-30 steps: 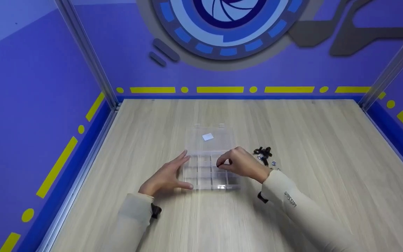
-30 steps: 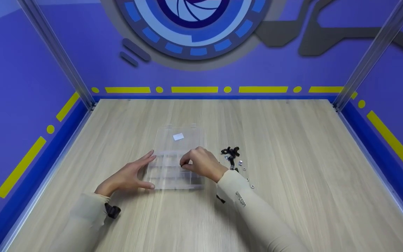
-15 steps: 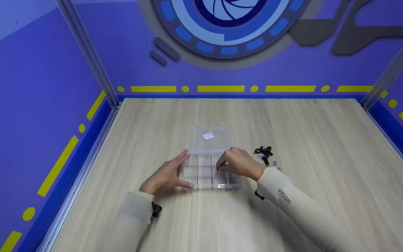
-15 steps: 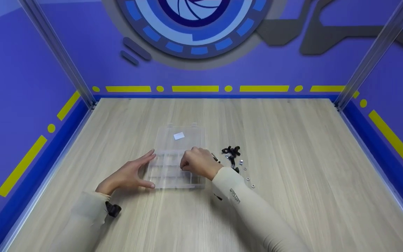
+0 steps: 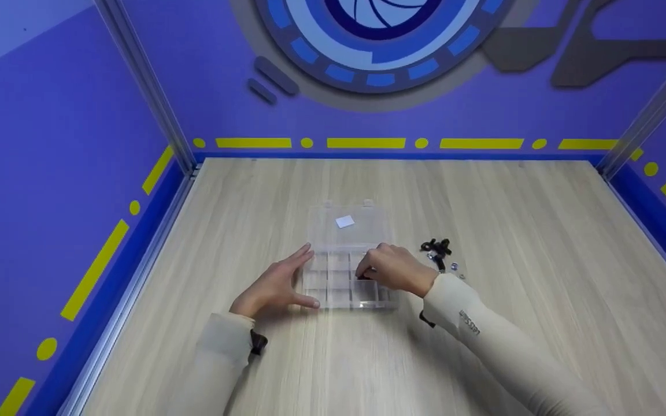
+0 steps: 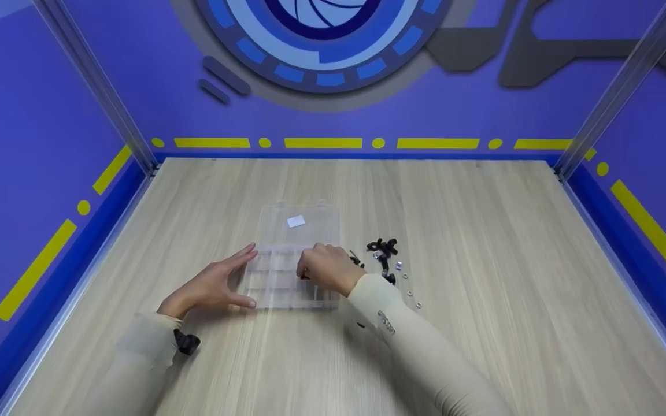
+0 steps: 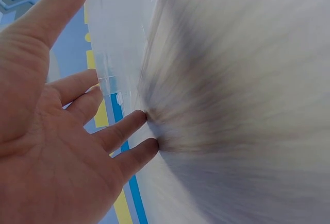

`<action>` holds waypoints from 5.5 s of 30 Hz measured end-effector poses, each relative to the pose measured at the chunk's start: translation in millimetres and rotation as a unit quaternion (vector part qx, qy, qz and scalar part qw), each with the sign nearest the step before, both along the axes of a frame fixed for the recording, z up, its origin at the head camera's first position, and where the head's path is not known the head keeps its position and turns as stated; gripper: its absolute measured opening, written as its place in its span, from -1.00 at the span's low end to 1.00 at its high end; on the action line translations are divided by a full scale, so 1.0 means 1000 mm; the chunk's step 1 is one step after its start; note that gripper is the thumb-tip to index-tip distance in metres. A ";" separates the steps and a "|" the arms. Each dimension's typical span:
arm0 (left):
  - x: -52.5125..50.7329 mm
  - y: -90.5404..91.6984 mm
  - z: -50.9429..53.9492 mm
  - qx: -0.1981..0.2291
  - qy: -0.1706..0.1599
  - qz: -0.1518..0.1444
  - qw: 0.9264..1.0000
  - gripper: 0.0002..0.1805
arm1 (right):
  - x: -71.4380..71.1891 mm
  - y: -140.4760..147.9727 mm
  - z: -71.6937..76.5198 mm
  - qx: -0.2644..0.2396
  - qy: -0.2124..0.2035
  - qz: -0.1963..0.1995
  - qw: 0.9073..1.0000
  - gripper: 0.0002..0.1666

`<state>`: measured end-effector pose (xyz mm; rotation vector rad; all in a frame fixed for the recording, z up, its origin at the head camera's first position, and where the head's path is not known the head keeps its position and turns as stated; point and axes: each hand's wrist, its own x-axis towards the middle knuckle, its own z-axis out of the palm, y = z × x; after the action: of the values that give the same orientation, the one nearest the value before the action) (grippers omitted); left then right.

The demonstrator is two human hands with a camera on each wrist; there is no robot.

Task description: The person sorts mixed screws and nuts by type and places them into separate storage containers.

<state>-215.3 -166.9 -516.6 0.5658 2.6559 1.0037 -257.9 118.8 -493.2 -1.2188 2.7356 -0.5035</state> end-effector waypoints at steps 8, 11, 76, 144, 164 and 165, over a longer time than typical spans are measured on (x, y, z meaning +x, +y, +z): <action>-0.002 -0.001 -0.002 -0.002 0.000 0.005 1.000 0.30 | 0.004 -0.001 -0.003 0.015 -0.009 -0.015 1.000 -0.78; -0.002 -0.001 -0.004 -0.002 -0.005 0.018 1.000 0.35 | 0.005 -0.001 -0.002 0.011 -0.008 -0.014 1.000 -0.74; 0.001 0.006 -0.006 0.016 -0.026 0.055 0.998 0.25 | -0.009 0.163 -0.017 -0.075 -0.006 -0.161 0.984 -0.87; 0.002 0.003 -0.004 0.023 -0.017 0.041 0.999 0.23 | -0.023 0.123 0.022 -0.142 0.049 -0.115 0.982 -0.85; 0.000 0.003 -0.004 0.020 -0.011 0.031 0.999 0.23 | -0.025 0.061 0.036 -0.153 0.059 -0.029 0.986 -0.85; 0.000 0.003 -0.003 0.020 -0.011 0.032 0.999 0.23 | -0.025 0.059 0.036 -0.151 0.056 -0.024 0.987 -0.84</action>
<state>-215.1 -164.2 -520.1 0.4771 2.6550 1.0756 -282.8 178.1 -457.4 -1.2792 2.8654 -0.9123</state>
